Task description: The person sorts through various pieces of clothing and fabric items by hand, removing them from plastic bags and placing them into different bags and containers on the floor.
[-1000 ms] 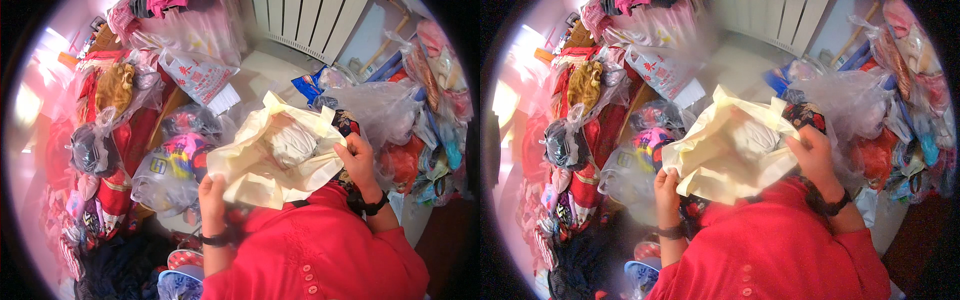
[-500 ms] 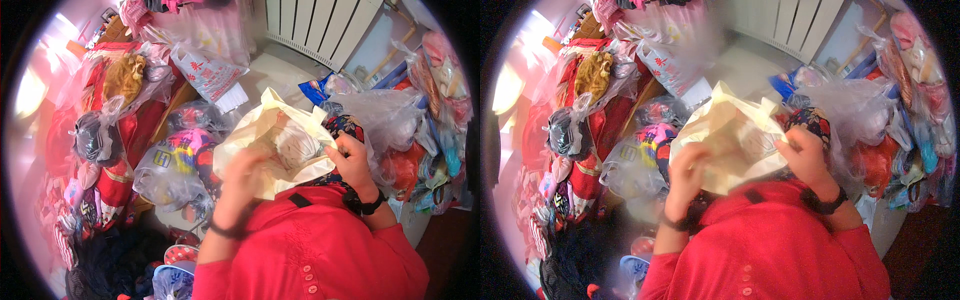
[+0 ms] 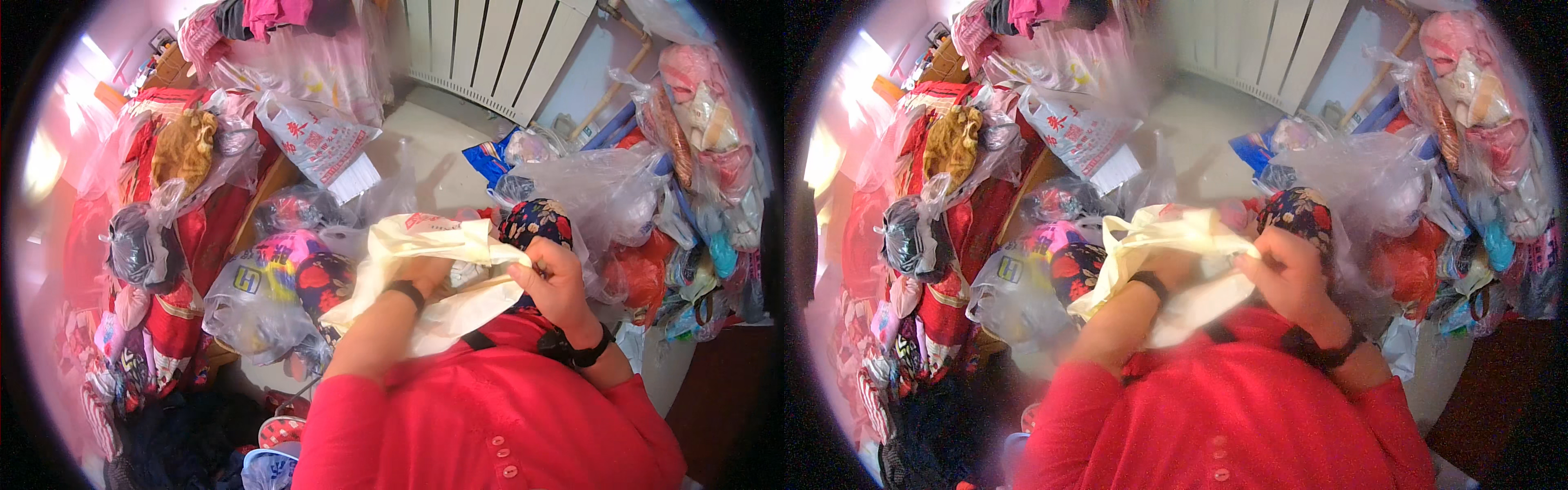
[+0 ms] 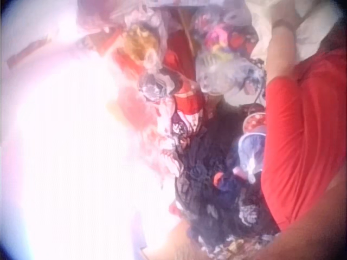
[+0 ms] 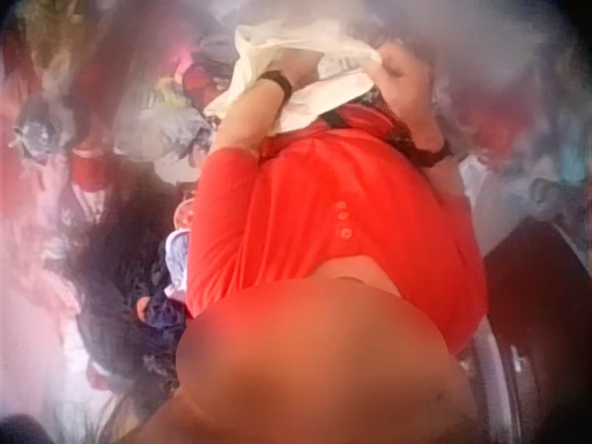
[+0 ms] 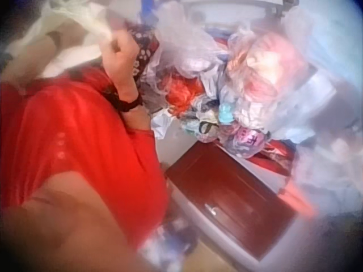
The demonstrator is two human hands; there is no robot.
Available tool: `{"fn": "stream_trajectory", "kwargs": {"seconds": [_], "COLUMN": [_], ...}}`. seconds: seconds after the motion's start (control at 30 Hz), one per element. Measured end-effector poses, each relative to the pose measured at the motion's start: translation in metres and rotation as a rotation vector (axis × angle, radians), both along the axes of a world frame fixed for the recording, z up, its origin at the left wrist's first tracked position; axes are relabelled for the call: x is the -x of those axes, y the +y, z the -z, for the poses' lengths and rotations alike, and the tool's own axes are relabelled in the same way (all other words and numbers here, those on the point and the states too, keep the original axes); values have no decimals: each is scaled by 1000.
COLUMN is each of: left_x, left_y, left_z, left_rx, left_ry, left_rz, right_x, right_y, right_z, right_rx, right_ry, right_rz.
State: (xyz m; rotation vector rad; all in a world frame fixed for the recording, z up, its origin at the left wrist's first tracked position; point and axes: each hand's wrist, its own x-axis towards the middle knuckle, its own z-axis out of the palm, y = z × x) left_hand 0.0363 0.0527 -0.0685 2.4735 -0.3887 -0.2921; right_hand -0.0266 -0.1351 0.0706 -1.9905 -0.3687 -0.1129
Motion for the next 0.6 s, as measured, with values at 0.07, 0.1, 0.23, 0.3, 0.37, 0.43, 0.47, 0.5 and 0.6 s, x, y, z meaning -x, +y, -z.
{"fn": "stream_trajectory", "kwargs": {"seconds": [0.07,0.1,0.23,0.3,0.37,0.43,0.47,0.5,0.6], "left_x": [-2,-3,3,5,8,15,13,15,27], "left_y": [4,7,22,33,47,62,68,73,82], "left_z": [0,-1,-18,-27,-31,-29,-26,-22,-17], "left_rx": [185,375,-19,216,424,1452,1428,1448,1350], "left_ry": [105,175,-129,32,265,738,805,800,375], "left_rz": [-49,-84,-23,-230,-432,-526,-633,-608,-199], "right_x": [-6,-11,-27,-32,-34,-35,-35,-36,-38], "right_y": [-1,1,4,4,2,-2,-4,-6,-11], "right_z": [10,15,35,42,45,46,46,46,43], "right_rx": [-8,-25,12,68,126,91,89,88,53], "right_ry": [22,45,32,-63,-158,-71,-92,-112,-75], "right_rz": [91,140,213,222,264,262,261,262,244]}}
